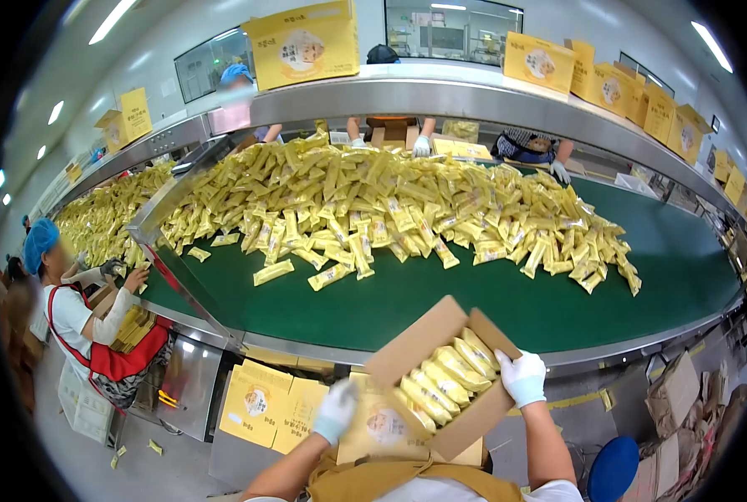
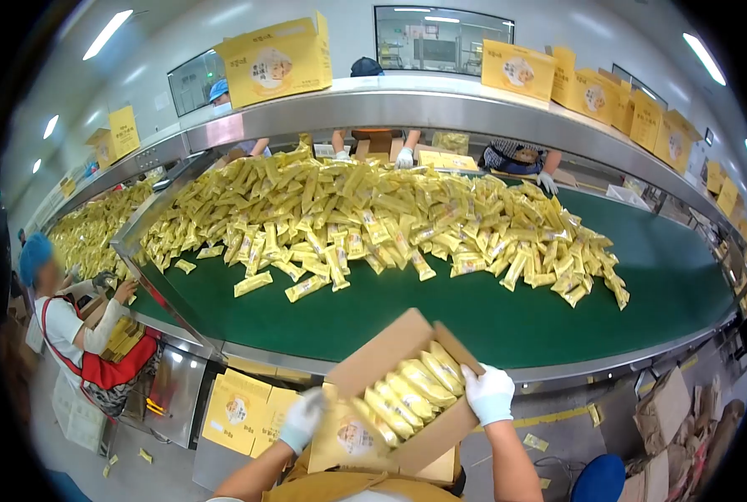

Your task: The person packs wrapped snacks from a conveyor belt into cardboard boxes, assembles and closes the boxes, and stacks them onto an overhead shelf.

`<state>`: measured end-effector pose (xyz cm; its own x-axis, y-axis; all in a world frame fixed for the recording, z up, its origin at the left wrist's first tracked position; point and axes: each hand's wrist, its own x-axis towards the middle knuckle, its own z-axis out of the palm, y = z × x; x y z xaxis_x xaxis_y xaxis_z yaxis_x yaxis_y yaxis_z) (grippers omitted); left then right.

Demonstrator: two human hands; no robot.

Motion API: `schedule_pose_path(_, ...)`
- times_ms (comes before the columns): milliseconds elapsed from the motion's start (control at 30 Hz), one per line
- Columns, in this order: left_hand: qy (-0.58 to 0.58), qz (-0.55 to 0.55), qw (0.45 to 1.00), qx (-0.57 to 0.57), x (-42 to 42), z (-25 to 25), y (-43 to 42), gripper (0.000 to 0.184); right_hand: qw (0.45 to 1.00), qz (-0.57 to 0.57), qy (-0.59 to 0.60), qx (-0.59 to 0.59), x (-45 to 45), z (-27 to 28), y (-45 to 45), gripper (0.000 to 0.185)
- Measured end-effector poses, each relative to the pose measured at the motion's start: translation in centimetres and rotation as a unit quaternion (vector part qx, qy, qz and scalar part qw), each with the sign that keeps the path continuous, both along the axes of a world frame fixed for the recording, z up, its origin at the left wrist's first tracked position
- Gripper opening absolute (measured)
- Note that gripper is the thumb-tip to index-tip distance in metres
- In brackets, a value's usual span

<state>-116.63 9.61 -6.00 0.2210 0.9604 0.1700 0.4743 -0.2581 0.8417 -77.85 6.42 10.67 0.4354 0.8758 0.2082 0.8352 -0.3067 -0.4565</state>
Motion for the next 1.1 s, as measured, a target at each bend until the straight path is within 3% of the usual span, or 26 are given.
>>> schedule_pose_path(33, 0.052, -0.092, 0.966, -0.237, 2.3, 4.8, -1.6, 0.081, 0.998, 0.0, -0.006, -0.063, 1.6, -1.1, 0.7, 0.04)
schedule_pose_path(67, -0.154, -0.18, 0.929, -0.284, 3.4, 1.8, -3.1, 0.12, 0.992, -0.001, -0.012, -0.127, 2.6, -1.7, 1.3, 0.045)
schedule_pose_path(100, -0.093, -0.217, 0.919, -0.315, 5.2, 5.2, -3.2, 0.138, 0.993, 0.038, 0.0, -0.116, 2.6, -1.5, 1.7, 0.046)
schedule_pose_path(167, -0.135, -0.186, 0.949, -0.216, 8.6, 2.0, -2.0, 0.138, 0.988, 0.116, 0.026, -0.094, 2.7, -1.1, 2.1, 0.048)
schedule_pose_path(267, -0.347, -0.161, 0.893, -0.238, 10.2, -6.3, 1.7, 0.137, 0.983, 0.174, 0.026, -0.043, 3.2, 0.1, 2.5, 0.044)
schedule_pose_path(300, -0.303, -0.153, 0.929, -0.146, 10.3, -0.7, 1.9, 0.137, 0.973, 0.206, 0.098, 0.04, 3.0, 1.3, 2.5, 0.039)
schedule_pose_path(367, -0.225, -0.144, 0.963, 0.027, 10.7, 8.0, 4.0, 0.137, 0.966, 0.183, 0.169, 0.068, 3.8, 4.1, 2.6, 0.036)
schedule_pose_path(433, -0.177, -0.168, 0.966, 0.088, 10.8, 13.8, 8.6, 0.136, 0.952, 0.166, 0.23, 0.118, 4.2, 8.2, 3.0, 0.034)
schedule_pose_path(467, -0.183, -0.182, 0.964, 0.058, 11.0, 17.2, 11.2, 0.134, 0.941, 0.162, 0.251, 0.157, 4.5, 10.4, 4.2, 0.035)
schedule_pose_path(500, -0.189, -0.195, 0.962, 0.027, 11.2, 20.6, 13.8, 0.131, 0.903, 0.182, 0.304, 0.243, 5.5, 11.4, 5.8, 0.036)
schedule_pose_path(533, -0.187, -0.198, 0.96, 0.071, 12.1, 24.1, 16.6, 0.127, 0.854, 0.199, 0.353, 0.327, 6.5, 12.4, 7.5, 0.042)
schedule_pose_path(600, -0.183, -0.198, 0.95, 0.158, 13.8, 31.1, 22.3, 0.119, 0.717, 0.338, 0.42, 0.442, 7.2, 16.0, 12.5, 0.048)
schedule_pose_path(633, -0.207, -0.197, 0.915, 0.285, 15.7, 34.4, 25.2, 0.116, 0.698, 0.39, 0.366, 0.476, 7.3, 19.0, 15.3, 0.044)
schedule_pose_path(667, -0.262, -0.213, 0.899, 0.278, 16.8, 37.8, 27.9, 0.113, 0.735, 0.397, 0.266, 0.481, 9.7, 21.3, 19.0, 0.047)
schedule_pose_path(700, -0.316, -0.23, 0.88, 0.271, 17.8, 41.2, 30.6, 0.109, 0.689, 0.432, 0.29, 0.505, 8.5, 24.5, 21.2, 0.035)
schedule_pose_path(767, -0.282, -0.17, 0.904, 0.273, 19.3, 46.3, 35.0, 0.094, 0.714, 0.384, 0.267, 0.521, 8.6, 28.8, 25.4, 0.037)
schedule_pose_path(800, -0.27, -0.135, 0.884, 0.357, 20.3, 47.5, 38.5, 0.055, 0.73, 0.352, 0.262, 0.524, 8.8, 30.6, 27.6, 0.039)
schedule_pose_path(833, -0.295, -0.18, 0.904, 0.253, 20.0, 48.9, 37.7, 0.059, 0.744, 0.323, 0.268, 0.52, 9.2, 31.9, 30.0, 0.041)
schedule_pose_path(867, -0.211, -0.045, 0.931, 0.295, 20.5, 49.7, 38.2, 0.053, 0.756, 0.296, 0.278, 0.513, 9.7, 32.8, 32.3, 0.044)
schedule_pose_path(900, -0.183, -0.064, 0.939, 0.283, 21.0, 50.2, 39.7, 0.043, 0.748, 0.273, 0.337, 0.503, 11.3, 33.7, 35.6, 0.04)
schedule_pose_path(967, -0.153, -0.069, 0.952, 0.258, 21.5, 49.6, 42.9, 0.031, 0.818, 0.268, 0.2, 0.469, 12.3, 33.1, 40.2, 0.069)
schedule_pose_path(1000, -0.15, -0.056, 0.956, 0.245, 21.7, 49.0, 43.1, 0.029, 0.826, 0.222, 0.166, 0.491, 10.1, 32.6, 40.1, 0.07)
schedule_pose_path(1067, -0.081, -0.02, 0.952, 0.293, 21.5, 48.3, 43.2, 0.03, 0.85, 0.262, 0.052, 0.455, 7.3, 30.7, 37.7, 0.071)
schedule_pose_path(1100, -0.061, 0.024, 0.887, 0.457, 21.8, 47.0, 44.1, 0.032, 0.856, 0.283, -0.008, 0.432, 6.7, 29.4, 36.7, 0.071)
